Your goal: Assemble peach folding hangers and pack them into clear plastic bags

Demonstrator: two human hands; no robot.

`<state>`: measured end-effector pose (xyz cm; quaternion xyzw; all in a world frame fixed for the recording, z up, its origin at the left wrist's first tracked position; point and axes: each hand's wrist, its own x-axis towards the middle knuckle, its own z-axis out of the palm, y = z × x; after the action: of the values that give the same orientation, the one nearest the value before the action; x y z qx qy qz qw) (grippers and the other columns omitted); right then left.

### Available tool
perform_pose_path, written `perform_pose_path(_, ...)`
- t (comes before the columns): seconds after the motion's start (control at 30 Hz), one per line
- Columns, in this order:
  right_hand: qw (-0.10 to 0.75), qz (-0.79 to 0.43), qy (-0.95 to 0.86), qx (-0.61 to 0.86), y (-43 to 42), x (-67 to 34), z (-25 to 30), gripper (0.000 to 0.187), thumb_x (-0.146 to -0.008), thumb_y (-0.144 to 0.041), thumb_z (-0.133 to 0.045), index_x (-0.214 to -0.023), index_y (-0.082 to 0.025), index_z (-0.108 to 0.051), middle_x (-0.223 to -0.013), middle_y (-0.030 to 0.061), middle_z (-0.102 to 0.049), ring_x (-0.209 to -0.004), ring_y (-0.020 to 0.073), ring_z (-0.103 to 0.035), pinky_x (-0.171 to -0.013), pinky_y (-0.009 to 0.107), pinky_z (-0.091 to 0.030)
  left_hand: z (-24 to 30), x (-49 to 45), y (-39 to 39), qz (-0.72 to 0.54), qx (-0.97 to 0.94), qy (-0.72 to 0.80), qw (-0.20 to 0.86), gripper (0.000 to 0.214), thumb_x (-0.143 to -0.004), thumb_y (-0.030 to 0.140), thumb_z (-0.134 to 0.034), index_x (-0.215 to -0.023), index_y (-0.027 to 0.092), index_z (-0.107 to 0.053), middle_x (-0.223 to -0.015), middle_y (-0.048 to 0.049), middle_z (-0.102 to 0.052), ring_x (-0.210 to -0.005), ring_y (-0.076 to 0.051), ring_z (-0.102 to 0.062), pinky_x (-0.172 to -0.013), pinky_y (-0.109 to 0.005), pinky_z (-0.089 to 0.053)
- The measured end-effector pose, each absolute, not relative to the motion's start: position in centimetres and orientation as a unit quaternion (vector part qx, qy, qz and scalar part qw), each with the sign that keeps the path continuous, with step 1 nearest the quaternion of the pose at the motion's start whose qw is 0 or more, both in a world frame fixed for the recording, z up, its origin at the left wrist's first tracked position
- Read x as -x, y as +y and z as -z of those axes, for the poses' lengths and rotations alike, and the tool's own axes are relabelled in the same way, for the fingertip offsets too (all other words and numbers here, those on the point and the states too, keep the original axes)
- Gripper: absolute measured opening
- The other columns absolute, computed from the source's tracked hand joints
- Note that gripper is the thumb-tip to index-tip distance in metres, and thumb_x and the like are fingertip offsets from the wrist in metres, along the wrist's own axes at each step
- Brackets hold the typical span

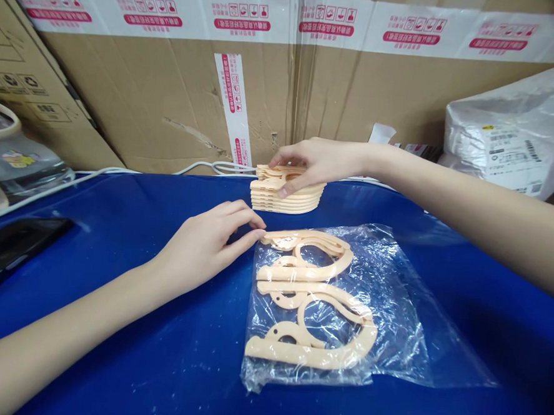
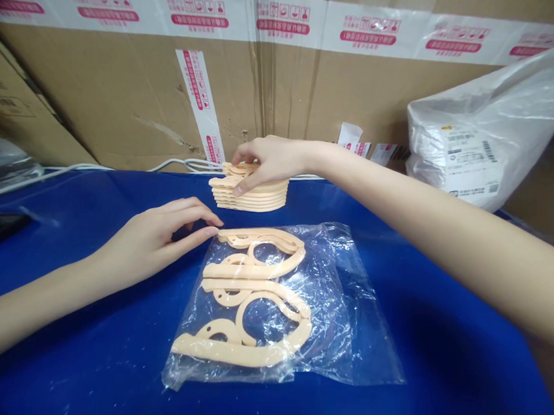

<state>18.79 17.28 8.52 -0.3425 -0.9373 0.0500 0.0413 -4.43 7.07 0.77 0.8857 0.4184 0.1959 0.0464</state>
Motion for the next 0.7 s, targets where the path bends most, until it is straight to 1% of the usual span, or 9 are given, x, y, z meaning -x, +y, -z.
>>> perform_pose_path(0.07, 0.046, -0.049, -0.937, 0.344, 17.3, -19.0, -8.5, 0.066, -0.078, -0.058, -0.069, -0.131, -0.019, -0.059, -0.122, 0.0087, -0.067, -0.107, 0.0286, -0.063, -0.092, 0.040, -0.049, -1.1, 4.4, 6.7, -0.205, -0.884, 0.419, 0.042, 0.026, -0.102, 0.042, -0.044, -0.104, 0.024, -0.063, -0.104, -0.0003, -0.063, -0.091, -0.018, -0.058, -0.074, -0.030, -0.043)
perform_pose_path(0.2, 0.057, -0.039, -0.935, 0.348, 17.1, -19.1, -8.3, 0.061, -0.078, -0.052, -0.070, -0.129, -0.020, -0.060, -0.118, 0.0073, -0.069, -0.103, 0.0277, -0.064, -0.088, 0.039, -0.050, -1.4, 4.2, 6.0, -0.221, -0.887, 0.405, 0.028, 0.025, -0.102, 0.042, -0.044, -0.105, 0.024, -0.062, -0.105, -0.0009, -0.063, -0.094, -0.019, -0.058, -0.071, -0.029, -0.043)
perform_pose_path(0.27, 0.082, -0.044, -0.934, 0.346, 16.9, -19.2, -8.3, 0.060, -0.078, -0.049, -0.071, -0.129, -0.020, -0.060, -0.120, 0.0073, -0.068, -0.106, 0.0277, -0.063, -0.090, 0.039, -0.050, -1.5, 4.0, 5.8, -0.222, -0.891, 0.396, 0.018, 0.025, -0.102, 0.041, -0.044, -0.105, 0.024, -0.062, -0.104, -0.0006, -0.063, -0.094, -0.018, -0.058, -0.070, -0.029, -0.043)
perform_pose_path(0.37, 0.130, -0.040, -0.927, 0.349, 16.2, -19.7, -8.8, 0.065, -0.077, -0.045, -0.072, -0.134, -0.019, -0.056, -0.125, 0.0078, -0.066, -0.111, 0.0286, -0.061, -0.095, 0.041, -0.048, -1.5, 3.9, 5.6, -0.222, -0.896, 0.385, 0.010, 0.026, -0.103, 0.042, -0.043, -0.105, 0.024, -0.062, -0.104, 0.0000, -0.064, -0.093, -0.018, -0.059, -0.071, -0.029, -0.044)
perform_pose_path(0.5, 0.146, -0.012, -0.925, 0.351, 13.7, -21.7, -9.8, 0.067, -0.080, -0.049, -0.070, -0.139, -0.023, -0.052, -0.127, 0.0074, -0.065, -0.109, 0.0295, -0.061, -0.092, 0.043, -0.050, -2.0, 4.3, 5.4, -0.227, -0.899, 0.374, 0.010, 0.025, -0.102, 0.042, -0.045, -0.106, 0.024, -0.061, -0.105, -0.0001, -0.063, -0.093, -0.018, -0.059, -0.073, -0.030, -0.045)
perform_pose_path(0.57, 0.143, -0.003, -0.922, 0.359, 11.8, -23.4, -10.1, 0.066, -0.080, -0.049, -0.069, -0.139, -0.024, -0.052, -0.127, 0.0083, -0.065, -0.108, 0.0303, -0.062, -0.091, 0.043, -0.051, -2.4, 4.4, 5.1, -0.226, -0.904, 0.364, 0.010, 0.025, -0.100, 0.044, -0.049, -0.110, 0.025, -0.061, -0.109, -0.0012, -0.062, -0.095, -0.019, -0.058, -0.077, -0.031, -0.047)
perform_pose_path(0.63, 0.125, 0.008, -0.919, 0.374, 9.7, -25.3, -10.0, 0.067, -0.079, -0.050, -0.070, -0.139, -0.026, -0.051, -0.130, 0.0072, -0.064, -0.110, 0.0323, -0.063, -0.090, 0.045, -0.053, -2.8, 4.4, 4.5, -0.211, -0.915, 0.345, 0.016, 0.028, -0.098, 0.046, -0.052, -0.115, 0.025, -0.059, -0.116, -0.0027, -0.061, -0.103, -0.021, -0.058, -0.084, -0.034, -0.048)
perform_pose_path(0.67, 0.117, 0.011, -0.916, 0.383, 8.6, -26.3, -9.8, 0.065, -0.080, -0.051, -0.069, -0.139, -0.029, -0.050, -0.133, 0.0059, -0.062, -0.113, 0.0320, -0.062, -0.090, 0.044, -0.055, -2.9, 4.2, 4.1, -0.201, -0.921, 0.332, 0.021, 0.030, -0.097, 0.046, -0.053, -0.118, 0.026, -0.058, -0.120, -0.0033, -0.060, -0.107, -0.023, -0.057, -0.087, -0.035, -0.049)
perform_pose_path(0.7, 0.115, -0.003, -0.911, 0.396, 7.4, -27.3, -9.5, 0.065, -0.080, -0.049, -0.068, -0.140, -0.035, -0.048, -0.136, 0.0037, -0.061, -0.114, 0.0306, -0.063, -0.089, 0.042, -0.057, -3.0, 4.1, 3.7, -0.192, -0.928, 0.319, 0.028, 0.032, -0.096, 0.047, -0.055, -0.121, 0.027, -0.058, -0.123, -0.0035, -0.059, -0.111, -0.024, -0.056, -0.089, -0.036, -0.049)
